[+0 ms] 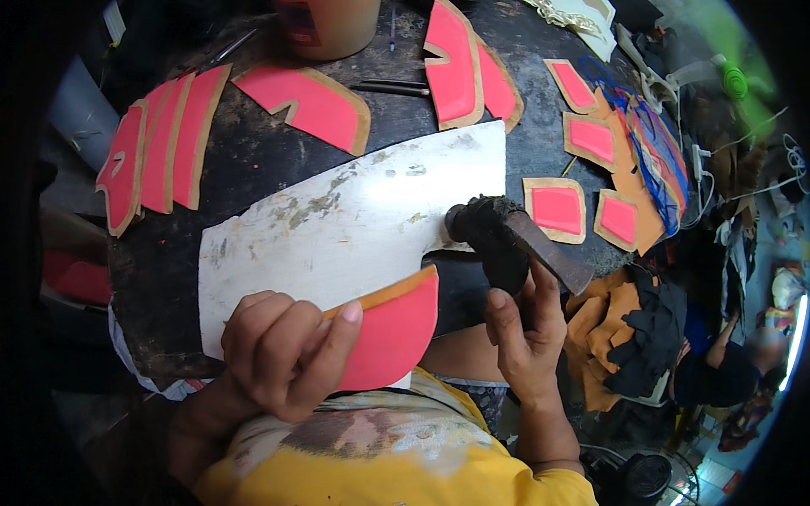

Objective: The person assembles pink and tan leather pieces by hand, pressing edges together on a white board. They use a hammer to tap the edges of the assembled pieces, then place the finished parts on the workbench.

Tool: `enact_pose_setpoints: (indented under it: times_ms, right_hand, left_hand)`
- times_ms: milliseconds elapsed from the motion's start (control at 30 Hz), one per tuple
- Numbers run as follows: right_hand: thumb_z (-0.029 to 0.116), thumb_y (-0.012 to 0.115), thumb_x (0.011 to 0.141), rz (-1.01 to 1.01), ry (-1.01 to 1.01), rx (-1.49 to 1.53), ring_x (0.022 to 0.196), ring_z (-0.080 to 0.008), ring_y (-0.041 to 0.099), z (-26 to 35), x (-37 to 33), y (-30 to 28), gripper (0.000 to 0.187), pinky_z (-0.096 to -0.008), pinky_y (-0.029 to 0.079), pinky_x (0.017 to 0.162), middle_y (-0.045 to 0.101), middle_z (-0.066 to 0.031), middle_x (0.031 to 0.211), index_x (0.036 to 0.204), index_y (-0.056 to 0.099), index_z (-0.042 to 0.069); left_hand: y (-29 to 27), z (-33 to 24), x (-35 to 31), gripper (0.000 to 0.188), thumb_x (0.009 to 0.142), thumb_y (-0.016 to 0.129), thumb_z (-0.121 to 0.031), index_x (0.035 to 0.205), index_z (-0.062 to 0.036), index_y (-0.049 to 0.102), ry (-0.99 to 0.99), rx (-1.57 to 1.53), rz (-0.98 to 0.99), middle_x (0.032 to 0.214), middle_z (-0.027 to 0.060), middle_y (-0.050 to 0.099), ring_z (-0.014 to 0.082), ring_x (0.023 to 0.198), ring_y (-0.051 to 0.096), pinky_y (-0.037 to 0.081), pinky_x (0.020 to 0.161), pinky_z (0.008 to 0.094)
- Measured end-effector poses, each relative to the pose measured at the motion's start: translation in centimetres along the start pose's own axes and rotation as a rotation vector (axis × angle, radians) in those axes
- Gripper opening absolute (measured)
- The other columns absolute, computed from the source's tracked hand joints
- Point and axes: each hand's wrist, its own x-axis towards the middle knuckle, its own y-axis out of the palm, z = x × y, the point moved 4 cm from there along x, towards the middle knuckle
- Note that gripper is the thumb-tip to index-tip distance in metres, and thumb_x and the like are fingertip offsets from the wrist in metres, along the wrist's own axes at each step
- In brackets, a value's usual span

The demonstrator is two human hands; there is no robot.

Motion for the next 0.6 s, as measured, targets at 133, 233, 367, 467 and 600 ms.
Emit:
enact_pose_setpoints:
  times_ms: [133,233,367,467,600]
  right_hand:
    - [0.007,0.056,0.101,-0.013,-0.024,-0.008,0.058,-0.0029,0.043,-0.4,0.4,0.3,0.055,-0.0188,0.033,0.048,0.059,-0.0053,0.094,0.151,0.033,0.004]
    - [0.007,0.057,0.100,-0.023,-0.013,-0.051,0.056,-0.0024,0.042,-0.7,0.4,0.2,0.053,-0.0191,0.033,0.048,0.054,-0.0005,0.082,0.149,0.036,0.003]
    - [0.008,0.059,0.100,-0.017,-0.003,-0.122,0.060,-0.0014,0.042,-0.9,0.7,0.0,0.052,-0.0187,0.033,0.052,0.049,0.0026,0.077,0.148,0.040,0.002]
    - [0.008,0.060,0.099,-0.007,-0.029,-0.149,0.064,-0.0033,0.041,-0.9,0.9,0.1,0.051,-0.0201,0.035,0.057,0.050,0.0023,0.079,0.146,0.042,0.001]
    - [0.009,0.061,0.098,-0.005,-0.098,-0.244,0.066,-0.0064,0.040,-0.7,0.7,0.5,0.052,-0.0221,0.038,0.060,0.052,-0.0007,0.079,0.146,0.043,0.000]
  left_hand:
    - [-2.1,-0.3,-0.3,0.028,0.092,0.068,-0.011,0.119,-0.0145,0.061,0.148,0.010,-0.010,0.102,0.0030,0.045,0.0162,0.092,0.045,0.042,0.069,0.0290]
    - [-2.9,-0.4,-0.7,0.030,0.093,0.071,-0.022,0.120,-0.0176,0.059,0.240,0.091,-0.076,0.105,0.0016,0.041,0.0148,0.096,0.042,0.040,0.072,0.0283]
    - [-3.3,-0.4,-1.0,0.022,0.091,0.071,-0.022,0.112,-0.0148,0.067,0.302,0.129,-0.131,0.102,0.0001,0.046,0.0124,0.094,0.045,0.038,0.068,0.0271]
    - [-3.6,-0.4,-0.8,0.019,0.089,0.073,-0.021,0.105,-0.0128,0.068,0.358,0.136,-0.182,0.099,-0.0005,0.048,0.0114,0.090,0.047,0.038,0.066,0.0267]
    - [-3.4,-0.5,-0.4,0.015,0.085,0.076,-0.020,0.092,-0.0107,0.066,0.404,0.118,-0.323,0.092,-0.0017,0.050,0.0105,0.082,0.049,0.037,0.063,0.0261]
